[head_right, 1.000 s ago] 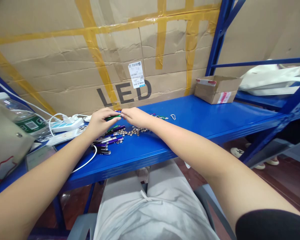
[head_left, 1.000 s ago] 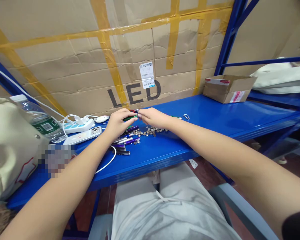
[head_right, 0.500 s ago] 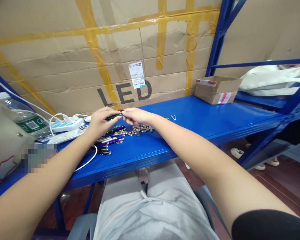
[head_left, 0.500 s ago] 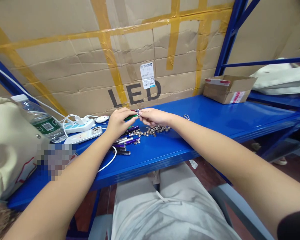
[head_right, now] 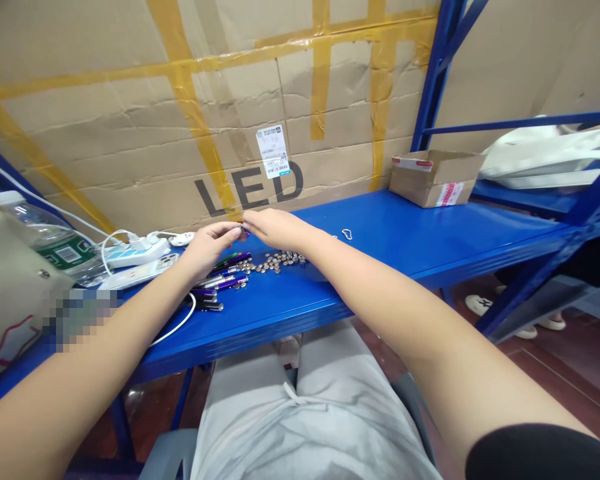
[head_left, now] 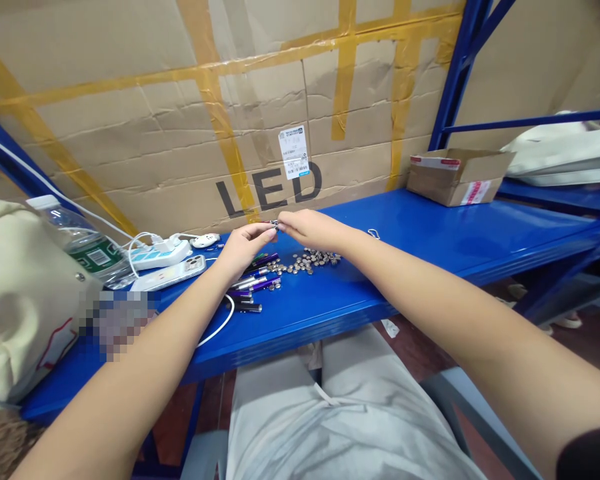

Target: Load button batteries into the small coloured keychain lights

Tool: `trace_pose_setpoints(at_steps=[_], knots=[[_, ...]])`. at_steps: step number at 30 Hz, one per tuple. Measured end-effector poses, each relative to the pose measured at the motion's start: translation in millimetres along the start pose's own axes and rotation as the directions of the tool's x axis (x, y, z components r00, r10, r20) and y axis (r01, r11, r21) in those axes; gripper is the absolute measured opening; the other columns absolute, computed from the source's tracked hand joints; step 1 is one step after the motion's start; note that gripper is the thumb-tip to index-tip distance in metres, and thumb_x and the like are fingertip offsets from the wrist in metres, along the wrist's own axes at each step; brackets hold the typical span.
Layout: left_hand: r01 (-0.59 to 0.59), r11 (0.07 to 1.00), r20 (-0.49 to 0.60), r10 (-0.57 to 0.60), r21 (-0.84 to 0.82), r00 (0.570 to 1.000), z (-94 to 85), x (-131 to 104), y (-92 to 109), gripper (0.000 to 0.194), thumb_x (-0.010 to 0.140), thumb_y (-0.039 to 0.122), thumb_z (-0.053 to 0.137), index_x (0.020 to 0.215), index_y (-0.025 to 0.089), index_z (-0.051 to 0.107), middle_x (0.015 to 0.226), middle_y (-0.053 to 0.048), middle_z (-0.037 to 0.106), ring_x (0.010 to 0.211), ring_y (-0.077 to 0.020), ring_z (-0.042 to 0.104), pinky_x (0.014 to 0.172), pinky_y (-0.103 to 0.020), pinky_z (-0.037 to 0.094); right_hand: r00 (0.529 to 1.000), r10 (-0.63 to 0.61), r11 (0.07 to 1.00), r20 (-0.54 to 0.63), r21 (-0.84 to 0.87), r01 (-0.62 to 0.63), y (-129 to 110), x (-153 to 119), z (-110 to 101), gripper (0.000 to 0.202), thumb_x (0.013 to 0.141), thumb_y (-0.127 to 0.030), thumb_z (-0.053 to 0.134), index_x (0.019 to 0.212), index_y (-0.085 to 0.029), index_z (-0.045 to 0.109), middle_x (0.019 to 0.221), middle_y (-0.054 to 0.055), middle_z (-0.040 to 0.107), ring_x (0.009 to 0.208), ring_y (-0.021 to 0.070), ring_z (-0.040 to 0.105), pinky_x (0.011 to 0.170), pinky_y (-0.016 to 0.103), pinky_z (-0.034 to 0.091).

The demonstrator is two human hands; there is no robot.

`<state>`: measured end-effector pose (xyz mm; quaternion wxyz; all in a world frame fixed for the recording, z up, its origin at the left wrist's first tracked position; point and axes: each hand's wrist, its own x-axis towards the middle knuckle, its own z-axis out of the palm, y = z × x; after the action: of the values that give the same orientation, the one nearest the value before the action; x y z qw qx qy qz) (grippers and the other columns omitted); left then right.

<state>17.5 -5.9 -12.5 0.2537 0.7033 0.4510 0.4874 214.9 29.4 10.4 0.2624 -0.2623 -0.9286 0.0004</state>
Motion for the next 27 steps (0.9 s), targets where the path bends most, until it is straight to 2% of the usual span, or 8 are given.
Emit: trace_pose_setpoints(at_steps=[6, 9, 13, 19, 22, 23, 25, 27], knots=[[-0.025, 0.998, 0.043, 0.023, 0.057, 0.999, 1.5, -2, 5, 0.042, 0.07, 0.053, 0.074, 0.092, 0.016, 0.074, 0.093, -0.008, 0.075, 0.092, -0.0239, 0.066, 0.088, -0.038, 0.05, 1.0, -0.016, 0.998, 0.019, -0.068, 0.017, -6, -2, -6, 0.025, 0.098, -0.031, 0.037, 0.089, -0.017, 0.055, 0.081, 0.008, 0.064, 0.065, 0.0159, 0.048, 0.057, 0.026, 0.024], [-0.035, 0.997, 0.048, 0.032, 0.064, 0.998, 5.9, -2, 7, 0.042, 0.066, 0.05, 0.078, 0.09, 0.016, 0.073, 0.092, -0.008, 0.075, 0.09, -0.0252, 0.068, 0.087, -0.04, 0.051, 1.0, -0.021, 0.998, 0.014, -0.051, 0.022, -7, -2, -7, 0.026, 0.097, -0.032, 0.038, 0.085, -0.017, 0.055, 0.078, 0.007, 0.062, 0.063, 0.0151, 0.047, 0.057, 0.026, 0.023], [-0.055, 0.997, 0.08, 0.05, 0.052, 0.996, 11.3, -2, 6, 0.038, 0.07, 0.044, 0.076, 0.094, 0.016, 0.069, 0.094, -0.007, 0.075, 0.09, -0.0241, 0.069, 0.088, -0.039, 0.052, 1.0, -0.005, 1.0, 0.004, 0.006, 0.005, -6, -1, -5, 0.025, 0.096, -0.03, 0.038, 0.082, -0.017, 0.055, 0.076, 0.006, 0.062, 0.064, 0.0145, 0.047, 0.058, 0.026, 0.024], [-0.068, 0.994, 0.039, 0.064, 0.091, 0.997, 11.5, -1, 4, 0.031, 0.073, 0.037, 0.072, 0.096, 0.018, 0.062, 0.091, -0.005, 0.074, 0.089, -0.0222, 0.069, 0.084, -0.036, 0.051, 0.999, 0.035, 0.999, -0.002, 0.021, -0.035, -4, 0, -1, 0.023, 0.096, -0.031, 0.04, 0.084, -0.017, 0.053, 0.079, 0.006, 0.062, 0.065, 0.0155, 0.049, 0.058, 0.027, 0.027], [-0.02, 0.996, -0.001, 0.02, 0.091, 1.0, 7.6, 2, 2, 0.03, 0.073, 0.041, 0.072, 0.09, 0.019, 0.06, 0.084, -0.003, 0.073, 0.081, -0.0202, 0.068, 0.076, -0.033, 0.052, 0.998, 0.061, 0.998, -0.032, 0.037, -0.06, -3, -1, 2, 0.024, 0.095, -0.038, 0.045, 0.097, -0.016, 0.053, 0.088, 0.008, 0.065, 0.071, 0.018, 0.055, 0.06, 0.027, 0.033], [0.005, 0.998, -0.01, -0.004, 0.069, 1.0, 5.9, 3, 1, 0.032, 0.073, 0.043, 0.073, 0.089, 0.019, 0.059, 0.081, -0.003, 0.073, 0.079, -0.0196, 0.068, 0.073, -0.032, 0.051, 0.998, 0.055, 0.997, -0.042, 0.054, -0.053, -1, -2, 4, 0.029, 0.093, -0.042, 0.049, 0.104, -0.016, 0.053, 0.093, 0.009, 0.065, 0.076, 0.0193, 0.057, 0.062, 0.028, 0.036], [0.052, 0.999, -0.001, -0.052, -0.007, 0.999, 2.3, 4, -1, 0.035, 0.073, 0.046, 0.073, 0.089, 0.019, 0.057, 0.082, -0.003, 0.073, 0.079, -0.0194, 0.068, 0.071, -0.031, 0.051, 0.998, 0.012, 0.996, -0.062, 0.088, -0.006, 2, -3, 6, 0.052, 0.084, -0.048, 0.061, 0.122, -0.016, 0.047, 0.107, 0.012, 0.064, 0.088, 0.0229, 0.061, 0.07, 0.031, 0.043], [0.095, 0.992, 0.024, -0.093, -0.083, 0.995, -0.9, 5, -1, 0.038, 0.073, 0.048, 0.073, 0.09, 0.019, 0.055, 0.088, -0.006, 0.074, 0.085, -0.0203, 0.069, 0.073, -0.032, 0.051, 0.995, -0.053, 0.994, -0.082, 0.093, 0.06, 5, -3, 10, 0.076, 0.073, -0.048, 0.073, 0.134, -0.017, 0.039, 0.122, 0.015, 0.059, 0.102, 0.0267, 0.06, 0.079, 0.035, 0.046]])
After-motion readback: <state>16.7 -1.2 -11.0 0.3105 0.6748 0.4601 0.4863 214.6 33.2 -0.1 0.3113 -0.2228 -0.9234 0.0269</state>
